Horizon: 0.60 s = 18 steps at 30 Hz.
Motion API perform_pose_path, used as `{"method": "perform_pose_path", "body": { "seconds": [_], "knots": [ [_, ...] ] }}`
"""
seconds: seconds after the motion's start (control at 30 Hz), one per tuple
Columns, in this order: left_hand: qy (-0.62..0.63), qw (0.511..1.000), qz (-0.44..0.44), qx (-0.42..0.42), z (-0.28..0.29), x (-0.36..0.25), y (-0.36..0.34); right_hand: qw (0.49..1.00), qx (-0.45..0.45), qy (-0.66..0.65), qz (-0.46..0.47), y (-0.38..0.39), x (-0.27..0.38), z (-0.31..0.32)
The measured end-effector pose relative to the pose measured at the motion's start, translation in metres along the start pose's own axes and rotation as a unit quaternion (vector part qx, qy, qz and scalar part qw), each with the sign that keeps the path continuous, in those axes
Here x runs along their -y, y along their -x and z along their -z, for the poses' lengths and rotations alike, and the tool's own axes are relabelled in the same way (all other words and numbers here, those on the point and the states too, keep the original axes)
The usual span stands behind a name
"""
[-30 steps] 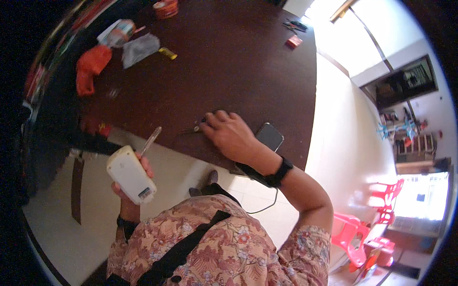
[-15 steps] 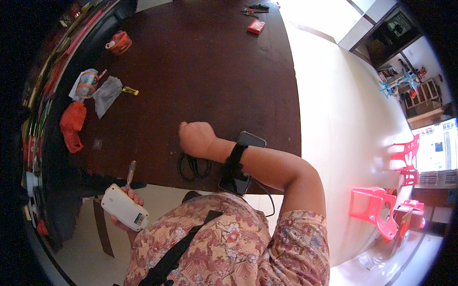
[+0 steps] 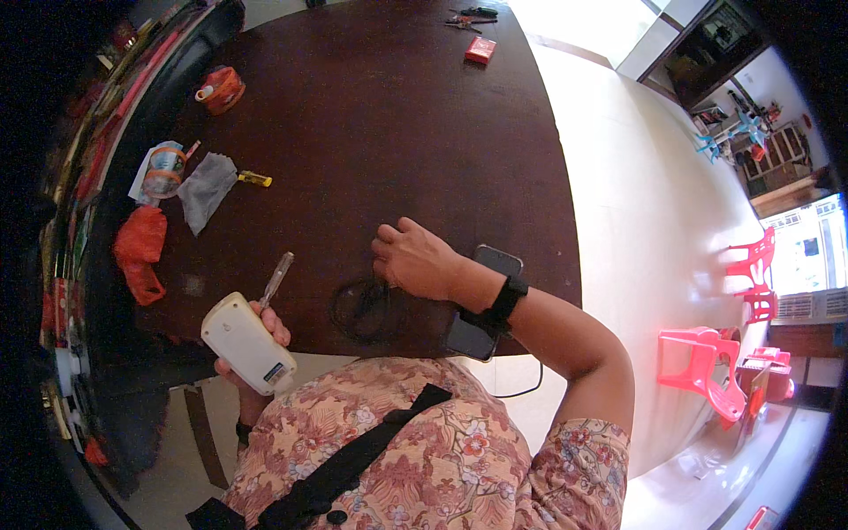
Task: The person sits on the floor and uses a screwdriver to open a white plastic device, removes the cover, and manipulates internal components. They then reassemble the device and place the screwdriver in a bucket.
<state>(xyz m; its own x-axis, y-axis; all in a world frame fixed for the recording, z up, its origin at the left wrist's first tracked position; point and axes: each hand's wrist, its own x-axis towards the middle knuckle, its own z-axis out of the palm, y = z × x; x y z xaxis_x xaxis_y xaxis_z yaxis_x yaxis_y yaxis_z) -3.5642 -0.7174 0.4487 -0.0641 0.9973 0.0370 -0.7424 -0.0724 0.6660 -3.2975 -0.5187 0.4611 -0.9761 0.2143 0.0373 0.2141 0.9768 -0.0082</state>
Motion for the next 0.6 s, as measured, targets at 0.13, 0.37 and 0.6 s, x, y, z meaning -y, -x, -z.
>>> {"method": "perform_pose_path", "body": {
  "seconds": [0.13, 0.37, 0.6],
  "knots": [
    [0.015, 1.000, 0.017, 0.009, -0.006, -0.006, 0.001, 0.998, 0.005, -0.012, -0.060, 0.005, 0.024, 0.000],
    [0.091, 0.993, 0.060, 0.046, 0.004, 0.000, -0.025, 0.956, 0.091, -0.207, -0.184, 0.011, 0.046, 0.035],
    [0.112, 0.960, 0.249, 0.067, -0.017, 0.012, -0.049, 0.968, -0.164, -0.037, -0.185, 0.007, 0.065, 0.066]
  ]
}}
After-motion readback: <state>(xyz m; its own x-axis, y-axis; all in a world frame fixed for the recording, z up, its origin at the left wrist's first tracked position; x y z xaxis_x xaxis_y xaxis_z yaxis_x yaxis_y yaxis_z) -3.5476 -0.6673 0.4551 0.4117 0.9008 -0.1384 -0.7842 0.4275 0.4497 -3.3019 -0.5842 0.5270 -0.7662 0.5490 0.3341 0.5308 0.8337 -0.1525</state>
